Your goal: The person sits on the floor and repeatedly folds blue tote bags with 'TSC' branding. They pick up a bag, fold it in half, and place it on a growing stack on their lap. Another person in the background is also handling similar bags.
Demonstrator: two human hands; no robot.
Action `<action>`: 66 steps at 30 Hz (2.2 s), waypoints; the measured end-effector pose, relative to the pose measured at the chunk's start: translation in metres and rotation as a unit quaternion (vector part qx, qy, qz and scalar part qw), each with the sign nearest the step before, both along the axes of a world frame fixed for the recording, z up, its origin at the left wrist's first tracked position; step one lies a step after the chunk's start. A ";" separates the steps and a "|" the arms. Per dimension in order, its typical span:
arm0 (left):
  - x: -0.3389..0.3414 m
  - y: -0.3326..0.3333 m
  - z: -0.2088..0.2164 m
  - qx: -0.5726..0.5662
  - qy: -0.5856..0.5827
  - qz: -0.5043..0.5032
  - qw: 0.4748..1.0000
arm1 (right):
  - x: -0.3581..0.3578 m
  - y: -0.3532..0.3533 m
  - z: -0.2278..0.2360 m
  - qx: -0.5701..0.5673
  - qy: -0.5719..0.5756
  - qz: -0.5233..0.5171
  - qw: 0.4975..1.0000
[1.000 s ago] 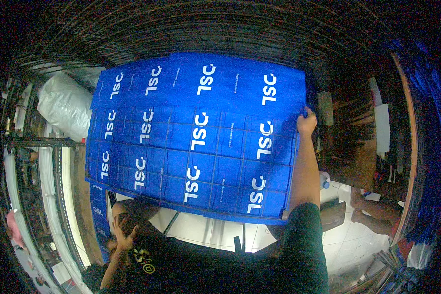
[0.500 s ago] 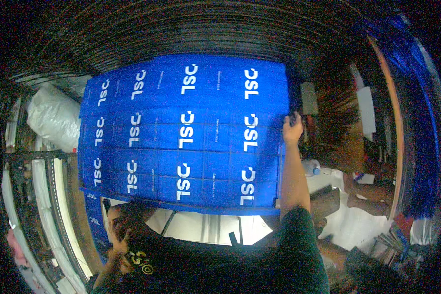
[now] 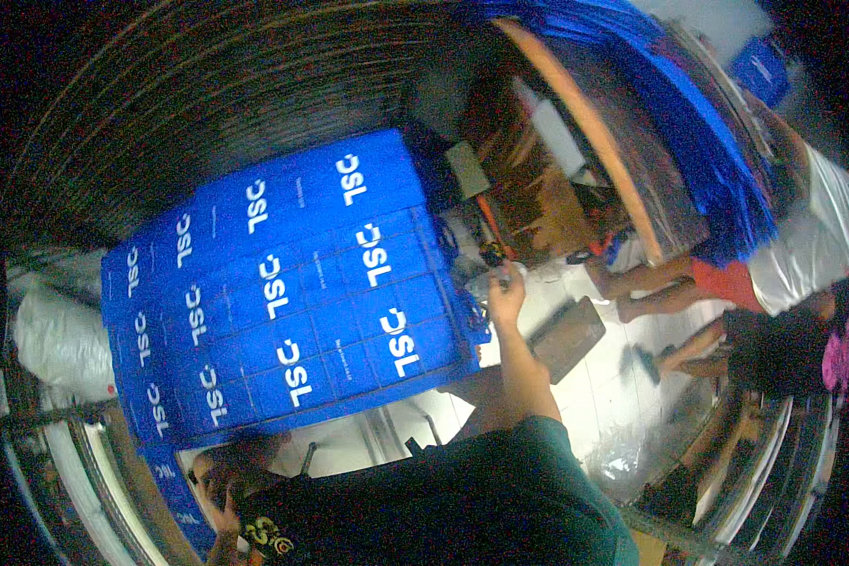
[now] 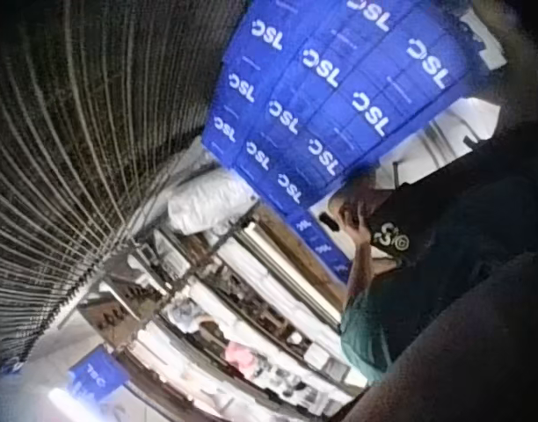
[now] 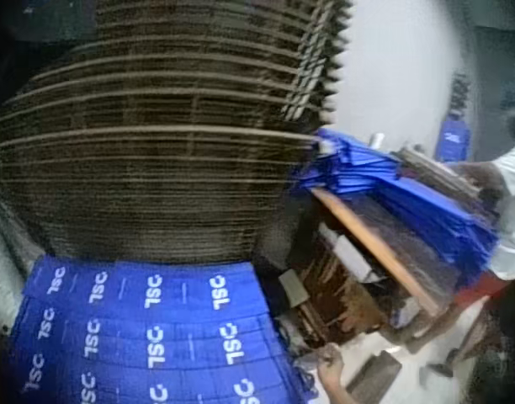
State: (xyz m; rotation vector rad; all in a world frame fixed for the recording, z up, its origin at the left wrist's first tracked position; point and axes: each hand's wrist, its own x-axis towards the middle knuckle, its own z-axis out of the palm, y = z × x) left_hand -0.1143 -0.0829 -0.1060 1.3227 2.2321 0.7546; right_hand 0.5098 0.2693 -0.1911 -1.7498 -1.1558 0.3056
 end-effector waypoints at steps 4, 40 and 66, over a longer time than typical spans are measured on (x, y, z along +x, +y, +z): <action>-0.015 -0.004 -0.014 0.020 -0.073 -0.051 0.996 | -0.004 -0.041 0.040 0.001 -0.017 0.012 1.000; 0.215 0.050 0.055 -0.178 -0.114 -0.451 0.867 | 0.051 -0.073 0.268 0.114 -0.298 -0.069 0.945; 0.208 0.046 0.020 -0.177 -0.030 -0.430 0.885 | 0.050 -0.077 0.266 0.104 -0.271 -0.074 0.954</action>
